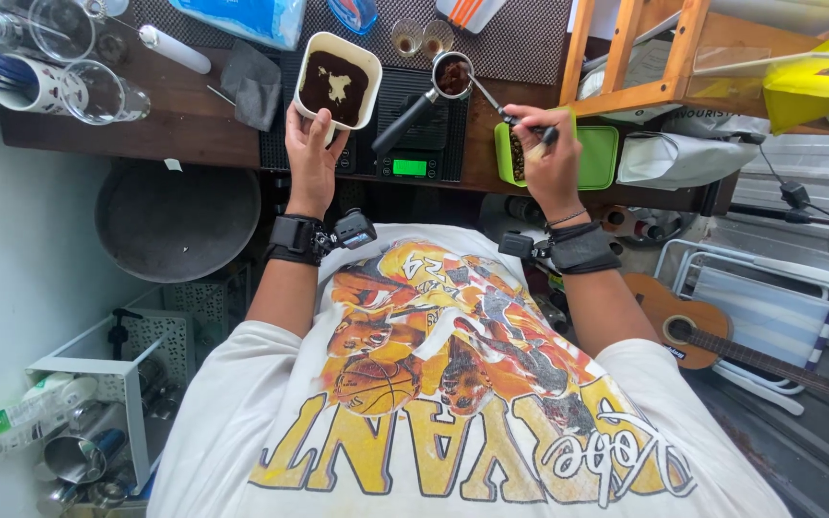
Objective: Preparing an espresso shot by measuring grounds, tamping them in a portafilter, and using an espresso machine.
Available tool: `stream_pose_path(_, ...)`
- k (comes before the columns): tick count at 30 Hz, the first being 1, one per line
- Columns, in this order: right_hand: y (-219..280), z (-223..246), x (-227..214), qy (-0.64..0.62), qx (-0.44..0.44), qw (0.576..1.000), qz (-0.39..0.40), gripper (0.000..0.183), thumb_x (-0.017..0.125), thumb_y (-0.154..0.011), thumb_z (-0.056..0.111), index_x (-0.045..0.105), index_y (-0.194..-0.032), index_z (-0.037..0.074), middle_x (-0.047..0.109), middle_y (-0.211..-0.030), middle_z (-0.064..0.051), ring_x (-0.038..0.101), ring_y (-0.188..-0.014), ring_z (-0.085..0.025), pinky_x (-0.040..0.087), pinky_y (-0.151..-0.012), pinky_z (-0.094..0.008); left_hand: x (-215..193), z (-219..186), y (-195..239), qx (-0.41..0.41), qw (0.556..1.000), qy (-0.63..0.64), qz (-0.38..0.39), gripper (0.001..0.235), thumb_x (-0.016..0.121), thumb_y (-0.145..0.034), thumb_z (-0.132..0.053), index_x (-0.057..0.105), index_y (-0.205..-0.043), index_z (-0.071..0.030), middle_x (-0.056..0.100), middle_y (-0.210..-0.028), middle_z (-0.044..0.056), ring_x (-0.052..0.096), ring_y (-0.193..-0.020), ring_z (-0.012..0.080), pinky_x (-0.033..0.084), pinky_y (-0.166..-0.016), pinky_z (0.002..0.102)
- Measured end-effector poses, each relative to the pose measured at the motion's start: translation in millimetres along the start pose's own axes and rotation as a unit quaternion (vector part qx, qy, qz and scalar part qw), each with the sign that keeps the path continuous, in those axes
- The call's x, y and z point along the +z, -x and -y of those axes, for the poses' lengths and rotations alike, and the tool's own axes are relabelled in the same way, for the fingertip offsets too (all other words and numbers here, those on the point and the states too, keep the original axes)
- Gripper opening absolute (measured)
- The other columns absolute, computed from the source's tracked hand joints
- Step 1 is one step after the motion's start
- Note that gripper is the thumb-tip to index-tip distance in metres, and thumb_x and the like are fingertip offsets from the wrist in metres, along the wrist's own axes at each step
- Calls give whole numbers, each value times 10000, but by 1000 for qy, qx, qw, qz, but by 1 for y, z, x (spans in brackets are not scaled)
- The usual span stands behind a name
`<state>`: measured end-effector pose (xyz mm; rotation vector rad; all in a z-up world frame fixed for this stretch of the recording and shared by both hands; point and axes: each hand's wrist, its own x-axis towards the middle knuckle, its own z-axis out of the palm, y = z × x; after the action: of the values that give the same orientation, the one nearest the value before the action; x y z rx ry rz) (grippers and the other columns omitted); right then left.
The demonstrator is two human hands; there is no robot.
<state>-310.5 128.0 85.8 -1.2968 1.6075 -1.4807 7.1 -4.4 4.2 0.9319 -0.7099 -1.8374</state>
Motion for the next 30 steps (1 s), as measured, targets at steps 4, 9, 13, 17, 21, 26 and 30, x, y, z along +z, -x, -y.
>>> stream_pose_path(4, 3, 20, 8, 158, -86, 980, 80, 169, 657, -1039, -52, 536, -1130, 23, 725, -1274, -155, 728, -1179, -258, 618, -954, -329, -3, -1, -3, 0, 1000, -3, 12, 668, 761, -974, -331, 391, -1478, -95, 547, -1413, 101, 584, -1340, 232, 564, -1112, 444)
stream_pose_path(9, 8, 24, 12, 206, -144, 955, 161, 249, 656, -961, -147, 588, -1127, 25, 695, -1319, -130, 671, -1274, -291, 580, -1049, -362, -6, -5, -2, -2, 1000, -2, 20, 681, 765, -979, -335, 390, -1495, -96, 535, -1436, 101, 574, -1346, 226, 559, -1117, 445)
stream_pose_path(13, 15, 22, 13, 285, -179, 919, 207, 319, 604, -870, -200, 582, -1116, 2, 660, -1411, -110, 609, -1383, -302, 563, -1125, -382, -8, -8, -1, -6, 1000, -9, 26, 674, 760, -982, -340, 390, -1489, -95, 533, -1440, 102, 581, -1348, 220, 566, -1114, 443)
stream_pose_path(17, 19, 24, 18, 320, -208, 897, 225, 336, 652, -918, -135, 656, -1220, 12, 634, -1419, -119, 587, -1376, -291, 542, -1130, -396, -12, -12, 0, -12, 999, -13, 33, 674, 759, -984, -344, 385, -1489, -101, 552, -1429, 100, 578, -1350, 213, 557, -1118, 432)
stream_pose_path(21, 29, 21, 21, 344, -211, 888, 219, 331, 661, -930, -109, 666, -1230, 30, 628, -1427, -110, 589, -1382, -291, 547, -1130, -391, -17, -11, -4, -13, 999, -12, 32, 676, 758, -982, -342, 385, -1491, -100, 563, -1417, 92, 579, -1343, 212, 558, -1114, 435)
stream_pose_path(26, 38, 21, 25, 401, -228, 868, 185, 333, 667, -961, -79, 704, -1240, 98, 604, -1458, -68, 617, -1370, -269, 582, -1082, -358, -16, -13, -4, -19, 999, -14, 44, 675, 754, -983, -337, 377, -1492, -105, 563, -1414, 78, 580, -1344, 208, 557, -1118, 434)
stream_pose_path(30, 43, 31, 28, 391, -193, 882, 176, 387, 687, -964, -59, 735, -1292, 142, 572, -1483, -115, 649, -1241, -237, 588, -959, -336, -16, -14, -4, -20, 998, -17, 50, 675, 755, -987, -342, 383, -1496, -101, 564, -1415, 81, 585, -1343, 211, 557, -1115, 430)
